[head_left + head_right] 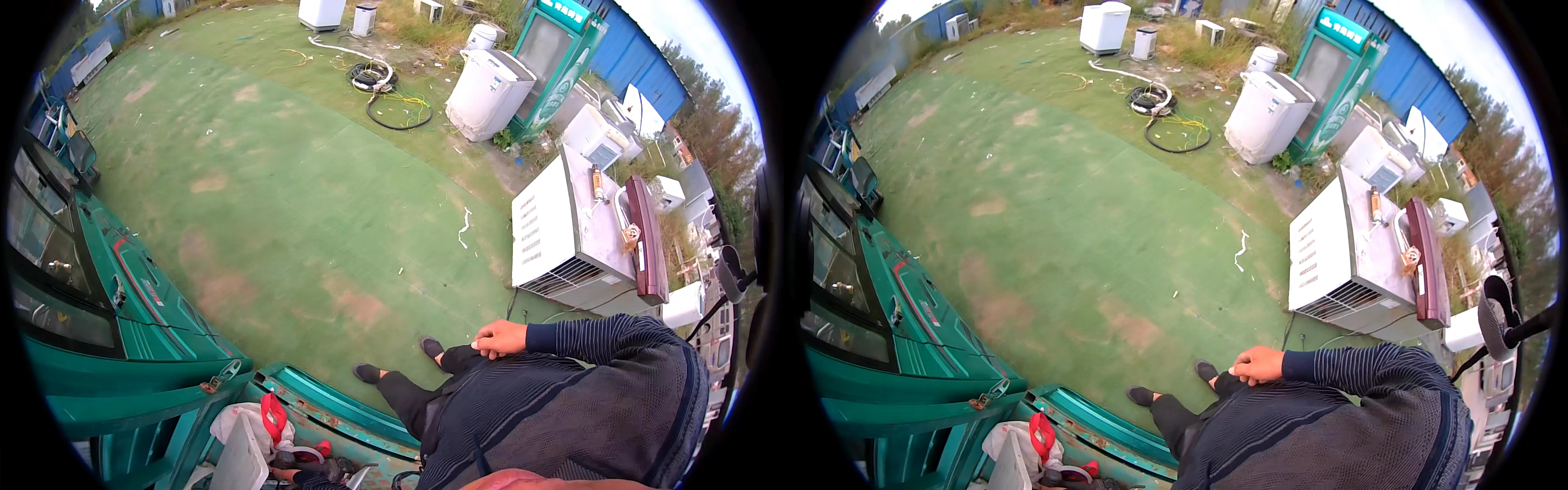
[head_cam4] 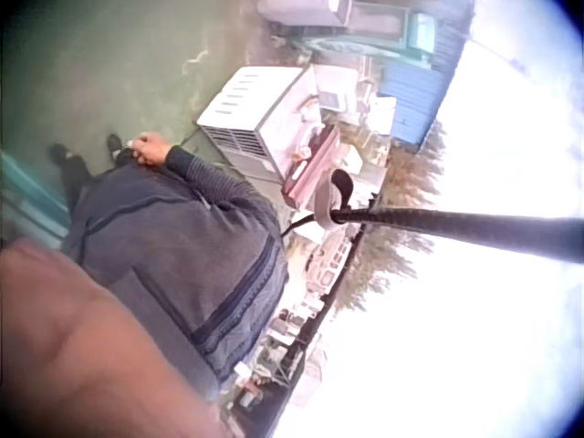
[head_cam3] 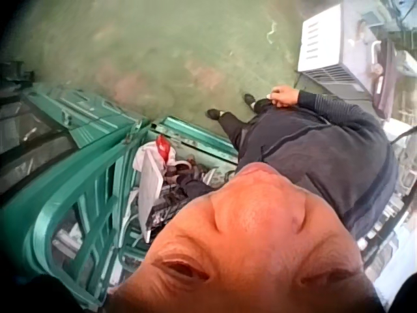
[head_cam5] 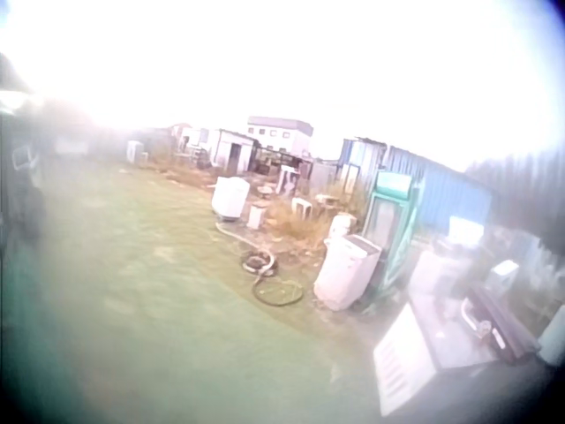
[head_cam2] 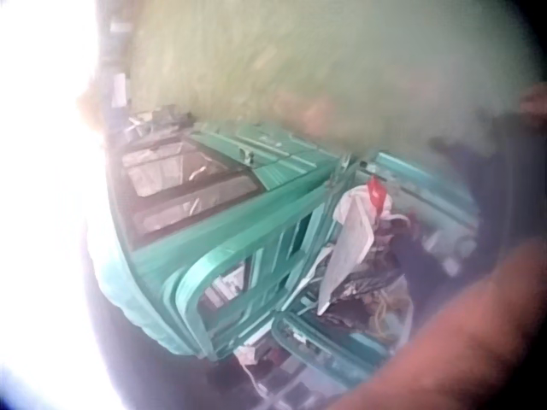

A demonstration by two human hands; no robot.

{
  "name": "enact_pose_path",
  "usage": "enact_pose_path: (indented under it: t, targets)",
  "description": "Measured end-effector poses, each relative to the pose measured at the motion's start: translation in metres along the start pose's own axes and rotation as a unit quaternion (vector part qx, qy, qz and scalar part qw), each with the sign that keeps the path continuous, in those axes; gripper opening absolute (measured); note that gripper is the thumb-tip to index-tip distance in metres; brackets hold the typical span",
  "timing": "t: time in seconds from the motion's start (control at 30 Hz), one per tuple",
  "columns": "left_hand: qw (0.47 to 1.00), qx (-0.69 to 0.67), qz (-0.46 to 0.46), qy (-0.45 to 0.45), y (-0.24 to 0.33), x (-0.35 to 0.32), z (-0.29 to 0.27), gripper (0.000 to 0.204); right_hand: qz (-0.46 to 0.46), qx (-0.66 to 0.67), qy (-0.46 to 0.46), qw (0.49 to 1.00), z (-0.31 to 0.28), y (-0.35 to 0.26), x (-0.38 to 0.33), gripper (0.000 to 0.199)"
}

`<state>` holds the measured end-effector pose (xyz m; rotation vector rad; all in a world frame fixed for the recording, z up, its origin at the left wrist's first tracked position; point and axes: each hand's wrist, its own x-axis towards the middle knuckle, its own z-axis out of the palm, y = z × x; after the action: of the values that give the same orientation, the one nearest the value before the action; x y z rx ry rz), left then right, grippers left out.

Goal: The person uses a cordless drill to remove screws and detach the front panel of a white air conditioner unit placed on a green utility vehicle. The person then removes the fan grille and places it aside.

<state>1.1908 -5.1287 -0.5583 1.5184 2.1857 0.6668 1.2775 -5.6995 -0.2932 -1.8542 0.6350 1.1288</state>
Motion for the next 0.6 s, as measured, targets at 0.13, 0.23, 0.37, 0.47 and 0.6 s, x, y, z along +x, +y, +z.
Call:
enact_pose_path:
  t: [0.13,0.23,0.37,0.47,0.6]
  targets:
    - [0.992,-0.095,-0.012,-0.084,0.028,-0.055,-0.016,0.07,-0.038,-0.018,-0.004,0.999,-0.021,-0.007,0.017,0.046]
    - [0.975,-0.164,0.0,-0.148,0.052,-0.109,-0.038,0.066,-0.052,-0.009,-0.017,0.998,-0.033,-0.016,0.024,0.045]
    - [0.937,-0.237,0.013,-0.258,0.073,-0.202,-0.07,0.061,-0.076,0.015,-0.035,0.996,-0.05,-0.007,0.031,0.045]
    - [0.889,-0.28,0.021,-0.363,0.078,-0.277,-0.096,0.057,-0.115,0.023,-0.071,0.991,-0.072,0.012,0.043,0.043]
    - [0.818,-0.344,0.04,-0.46,0.074,-0.37,-0.132,0.052,-0.148,0.064,-0.084,0.983,-0.118,0.051,0.06,0.042]
